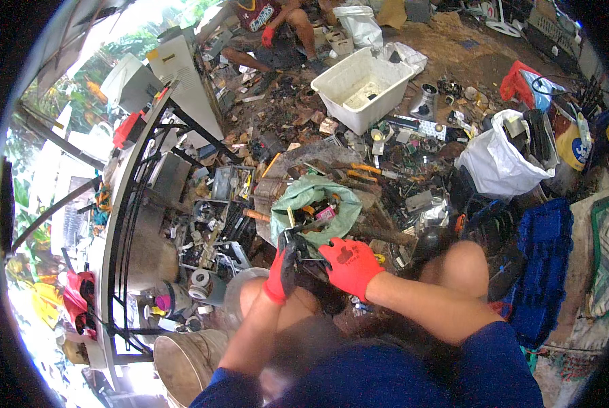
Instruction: The person sits on the floor in a cluttered workshop and uses pliers to strip and separate components from a small electronic device. They repeatedly pull wires and plastic parts from the device, placing the separated pieces into a green bag.
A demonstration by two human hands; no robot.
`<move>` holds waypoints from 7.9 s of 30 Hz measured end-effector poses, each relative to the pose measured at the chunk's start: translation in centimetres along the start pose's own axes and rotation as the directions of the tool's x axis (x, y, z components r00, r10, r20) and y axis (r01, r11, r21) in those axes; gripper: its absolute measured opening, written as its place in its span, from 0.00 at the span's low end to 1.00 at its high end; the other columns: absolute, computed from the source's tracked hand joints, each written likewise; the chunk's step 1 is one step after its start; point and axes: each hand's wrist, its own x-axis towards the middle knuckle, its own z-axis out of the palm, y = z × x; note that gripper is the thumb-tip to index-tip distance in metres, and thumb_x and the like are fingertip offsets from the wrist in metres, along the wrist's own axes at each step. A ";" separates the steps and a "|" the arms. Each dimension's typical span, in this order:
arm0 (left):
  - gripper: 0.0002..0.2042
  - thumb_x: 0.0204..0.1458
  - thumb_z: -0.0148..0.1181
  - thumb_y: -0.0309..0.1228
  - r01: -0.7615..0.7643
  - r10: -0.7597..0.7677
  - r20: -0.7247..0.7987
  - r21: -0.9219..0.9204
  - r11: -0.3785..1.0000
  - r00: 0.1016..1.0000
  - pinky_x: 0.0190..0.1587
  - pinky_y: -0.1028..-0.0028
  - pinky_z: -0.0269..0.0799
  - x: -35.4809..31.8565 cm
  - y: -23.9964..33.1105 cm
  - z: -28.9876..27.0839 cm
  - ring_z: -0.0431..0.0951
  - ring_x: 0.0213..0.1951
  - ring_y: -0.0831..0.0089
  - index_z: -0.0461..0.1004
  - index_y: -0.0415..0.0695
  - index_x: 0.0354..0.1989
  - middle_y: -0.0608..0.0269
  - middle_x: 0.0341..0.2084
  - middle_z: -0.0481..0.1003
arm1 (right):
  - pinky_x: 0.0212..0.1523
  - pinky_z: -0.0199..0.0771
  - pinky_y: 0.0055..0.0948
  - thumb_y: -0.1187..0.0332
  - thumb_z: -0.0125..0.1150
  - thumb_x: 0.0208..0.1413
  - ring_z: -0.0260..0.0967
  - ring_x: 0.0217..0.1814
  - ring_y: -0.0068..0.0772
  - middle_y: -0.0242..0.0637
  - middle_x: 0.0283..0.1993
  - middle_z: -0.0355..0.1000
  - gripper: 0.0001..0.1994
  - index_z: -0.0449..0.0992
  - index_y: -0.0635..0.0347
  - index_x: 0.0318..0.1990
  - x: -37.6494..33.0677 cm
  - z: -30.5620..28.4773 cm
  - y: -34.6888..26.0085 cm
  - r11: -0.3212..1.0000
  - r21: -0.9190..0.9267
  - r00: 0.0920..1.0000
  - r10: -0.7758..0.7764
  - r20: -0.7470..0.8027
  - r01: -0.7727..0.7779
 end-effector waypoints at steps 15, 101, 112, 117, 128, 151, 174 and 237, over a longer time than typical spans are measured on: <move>0.15 0.64 0.46 0.42 0.016 -0.016 -0.024 -0.010 1.000 1.000 0.39 0.75 0.69 0.9 -2.3 -1.3 0.68 0.35 0.78 0.64 0.48 0.53 0.71 0.33 0.66 | 0.42 0.72 0.45 0.63 0.62 0.45 0.72 0.42 0.51 0.45 0.39 0.70 0.12 0.75 0.57 0.37 0.6 0.6 -0.5 1.000 -0.028 0.998 0.006 -0.061 -0.008; 0.12 0.59 0.53 0.30 -0.022 0.018 0.045 0.083 0.996 0.999 0.47 0.72 0.72 -0.8 0.3 -2.7 0.76 0.41 0.75 0.73 0.41 0.48 0.65 0.41 0.76 | 0.46 0.73 0.37 0.68 0.66 0.47 0.74 0.43 0.44 0.46 0.40 0.76 0.15 0.76 0.64 0.42 2.0 2.4 -0.3 0.831 0.551 0.968 0.197 -0.157 -0.079; 0.09 0.55 0.58 0.26 -0.124 0.118 0.039 0.350 0.928 0.992 0.42 0.75 0.71 -1.2 1.0 -2.3 0.72 0.37 0.81 0.74 0.39 0.43 0.70 0.33 0.76 | 0.45 0.72 0.29 0.73 0.63 0.51 0.74 0.40 0.29 0.40 0.38 0.77 0.11 0.77 0.67 0.41 2.1 3.1 1.7 0.699 0.709 0.989 0.145 -0.012 -0.094; 0.11 0.53 0.60 0.26 -0.119 0.120 0.022 0.375 0.919 0.993 0.42 0.76 0.69 -2.6 1.9 -1.7 0.70 0.38 0.83 0.72 0.40 0.45 0.70 0.35 0.74 | 0.45 0.71 0.26 0.76 0.61 0.52 0.72 0.39 0.25 0.35 0.37 0.78 0.08 0.77 0.67 0.40 2.6 2.9 1.4 0.609 0.789 0.994 0.108 0.025 -0.086; 0.24 0.45 0.66 0.35 0.061 0.545 -0.543 0.742 0.668 0.639 0.48 0.66 0.71 -6.3 10.7 -6.2 0.76 0.44 0.64 0.72 0.36 0.50 0.50 0.40 0.77 | 0.24 0.58 0.17 0.73 0.53 0.60 0.59 0.24 0.13 0.22 0.25 0.67 0.10 0.77 0.63 0.46 2.8 3.3 3.0 0.496 0.863 0.988 0.150 0.018 -0.091; 0.25 0.59 0.45 0.49 -0.402 0.340 -0.220 -0.400 0.823 0.914 0.21 0.70 0.71 -7.4 22.6 -7.1 0.75 0.26 0.64 0.70 0.39 0.51 0.48 0.39 0.77 | 0.20 0.57 0.19 0.60 0.52 0.62 0.58 0.20 0.16 0.22 0.23 0.65 0.13 0.77 0.54 0.46 1.2 -1.0 -1.2 0.004 0.887 0.868 0.209 0.451 -0.462; 0.28 0.54 0.55 0.20 -0.299 0.429 -0.206 0.462 0.835 0.879 0.61 0.70 0.62 -7.6 11.2 4.4 0.66 0.58 0.67 0.56 0.34 0.64 0.52 0.58 0.65 | 0.55 0.66 0.26 0.74 0.56 0.58 0.68 0.50 0.21 0.35 0.47 0.76 0.15 0.73 0.64 0.52 -2.7 -8.9 -3.9 0.539 0.833 0.992 -0.050 -0.113 0.122; 0.13 0.61 0.52 0.29 -0.083 0.178 -0.332 0.281 0.956 0.926 0.34 0.76 0.73 -8.1 4.8 2.6 0.75 0.33 0.73 0.71 0.33 0.49 0.58 0.36 0.75 | 0.42 0.73 0.46 0.64 0.56 0.49 0.72 0.42 0.54 0.50 0.38 0.74 0.17 0.73 0.57 0.47 -5.5 -2.6 -0.1 0.849 0.496 0.981 -0.189 -0.037 0.182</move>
